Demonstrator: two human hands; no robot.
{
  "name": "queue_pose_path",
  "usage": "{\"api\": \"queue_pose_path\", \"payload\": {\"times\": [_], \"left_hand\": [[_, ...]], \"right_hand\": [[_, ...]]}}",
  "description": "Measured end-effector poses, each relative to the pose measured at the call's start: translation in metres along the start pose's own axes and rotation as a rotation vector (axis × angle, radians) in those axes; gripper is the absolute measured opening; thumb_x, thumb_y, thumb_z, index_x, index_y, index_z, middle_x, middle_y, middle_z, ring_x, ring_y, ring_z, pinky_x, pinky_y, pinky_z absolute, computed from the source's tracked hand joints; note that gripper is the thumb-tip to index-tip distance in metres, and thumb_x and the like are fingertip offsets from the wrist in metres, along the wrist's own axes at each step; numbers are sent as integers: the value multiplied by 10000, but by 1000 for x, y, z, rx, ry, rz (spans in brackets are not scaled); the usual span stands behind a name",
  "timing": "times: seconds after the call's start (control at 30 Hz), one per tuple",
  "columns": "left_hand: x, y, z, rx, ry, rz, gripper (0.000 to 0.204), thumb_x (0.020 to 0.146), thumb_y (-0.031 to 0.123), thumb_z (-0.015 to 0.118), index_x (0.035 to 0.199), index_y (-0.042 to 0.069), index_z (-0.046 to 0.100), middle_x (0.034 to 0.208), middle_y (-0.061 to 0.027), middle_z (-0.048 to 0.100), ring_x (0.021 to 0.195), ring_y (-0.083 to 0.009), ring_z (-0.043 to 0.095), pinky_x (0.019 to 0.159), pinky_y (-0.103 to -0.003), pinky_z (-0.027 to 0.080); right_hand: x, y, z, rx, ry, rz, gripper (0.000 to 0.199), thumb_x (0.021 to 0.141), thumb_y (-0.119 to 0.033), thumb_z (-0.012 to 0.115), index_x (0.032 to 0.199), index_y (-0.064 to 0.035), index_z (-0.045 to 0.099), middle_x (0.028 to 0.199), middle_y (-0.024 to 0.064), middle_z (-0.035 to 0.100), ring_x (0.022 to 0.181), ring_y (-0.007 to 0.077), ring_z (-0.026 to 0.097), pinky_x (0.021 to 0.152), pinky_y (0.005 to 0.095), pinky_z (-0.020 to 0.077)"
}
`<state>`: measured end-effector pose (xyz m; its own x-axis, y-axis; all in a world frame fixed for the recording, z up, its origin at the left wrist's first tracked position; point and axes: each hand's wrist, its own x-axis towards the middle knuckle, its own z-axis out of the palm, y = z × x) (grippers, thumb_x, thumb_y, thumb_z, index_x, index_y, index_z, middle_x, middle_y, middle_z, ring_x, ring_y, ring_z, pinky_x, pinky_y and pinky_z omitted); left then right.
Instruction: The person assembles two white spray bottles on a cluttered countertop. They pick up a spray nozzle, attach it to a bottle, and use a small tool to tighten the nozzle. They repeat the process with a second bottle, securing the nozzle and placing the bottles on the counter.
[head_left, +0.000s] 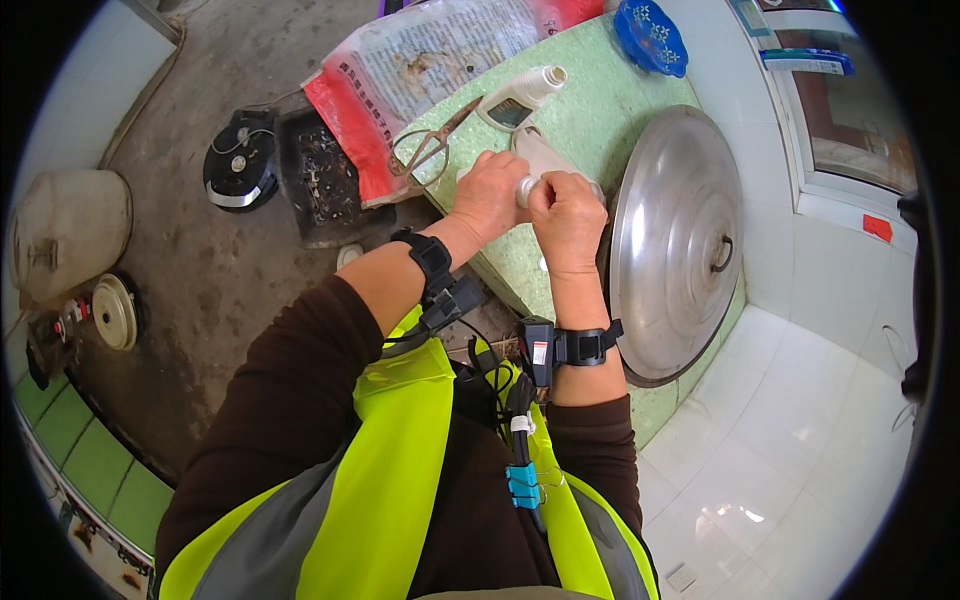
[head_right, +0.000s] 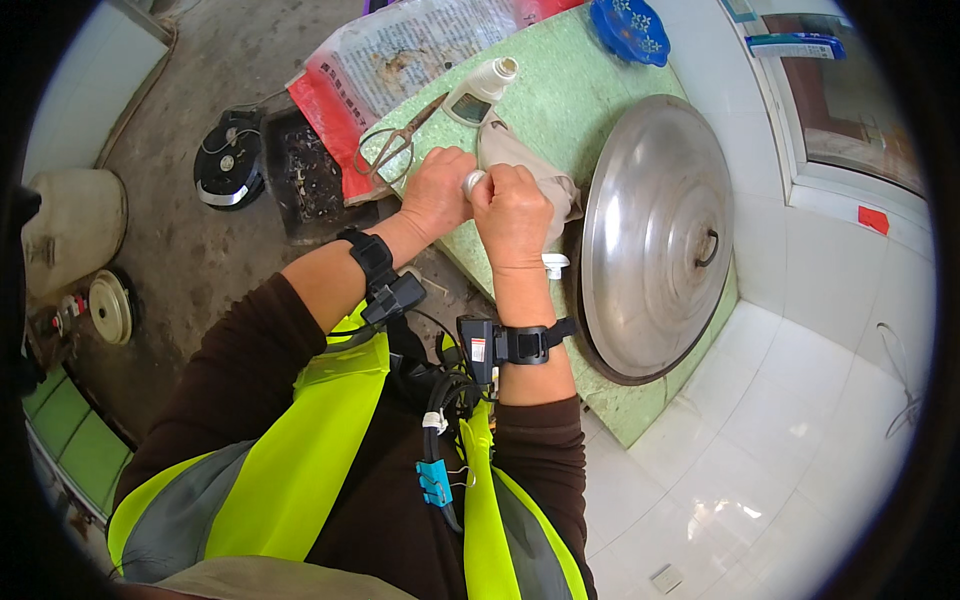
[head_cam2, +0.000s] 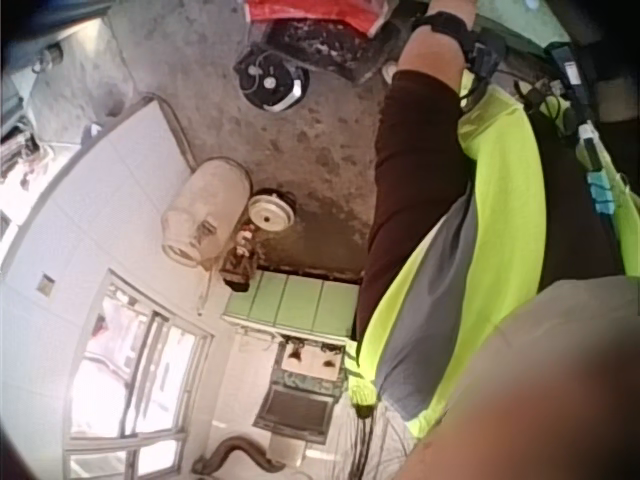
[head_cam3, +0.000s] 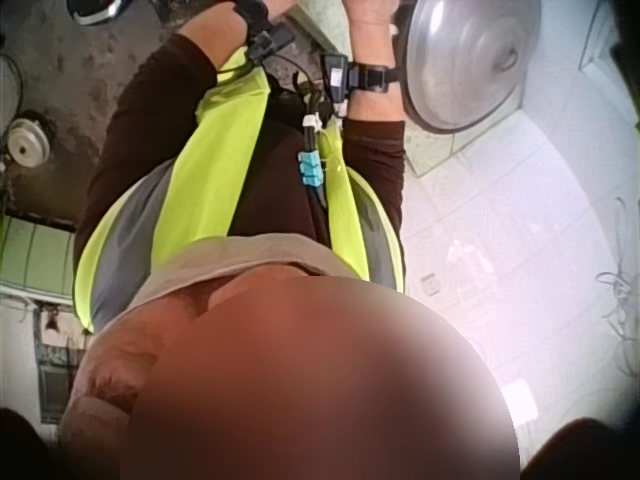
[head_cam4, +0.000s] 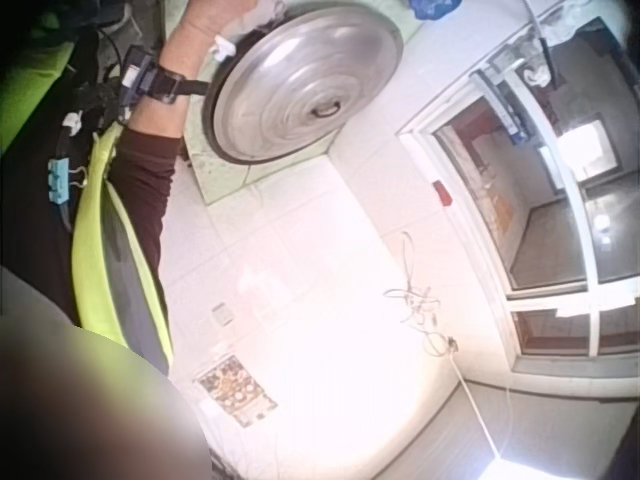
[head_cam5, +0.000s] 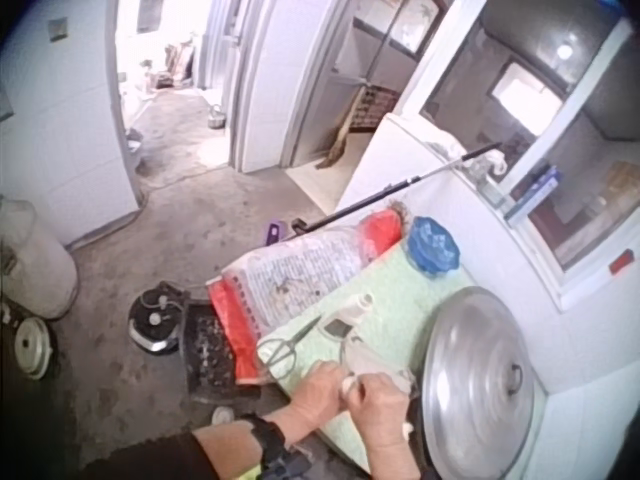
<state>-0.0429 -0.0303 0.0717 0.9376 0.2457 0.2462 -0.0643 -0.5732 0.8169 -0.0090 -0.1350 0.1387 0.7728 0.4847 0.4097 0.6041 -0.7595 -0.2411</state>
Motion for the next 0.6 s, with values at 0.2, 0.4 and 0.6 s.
{"api": "queue_pose_path", "payload": {"times": [0.2,0.4,0.6], "left_hand": [[-2,1,0,-38,40,7,353,579,161,773,795,68,510,841,-110,519,856,-339,501,742,-418,445],[5,-10,-10,-82,-109,172,495,588,180,800,1017,70,580,944,-141,570,965,-332,534,836,-368,452],[36,-35,-31,-285,-594,211,521,623,215,781,1087,91,578,958,-143,606,944,-328,589,832,-380,464]], "right_hand": [[-11,1,10,325,47,308,69,761,-71,622,769,-4,634,684,107,616,543,208,591,507,296,474],[-14,10,5,709,-103,655,103,818,-54,611,790,42,636,690,77,635,539,124,612,529,249,485],[2,9,-5,317,-198,231,65,773,-92,619,782,-38,653,708,103,629,603,229,618,545,325,475]]}}
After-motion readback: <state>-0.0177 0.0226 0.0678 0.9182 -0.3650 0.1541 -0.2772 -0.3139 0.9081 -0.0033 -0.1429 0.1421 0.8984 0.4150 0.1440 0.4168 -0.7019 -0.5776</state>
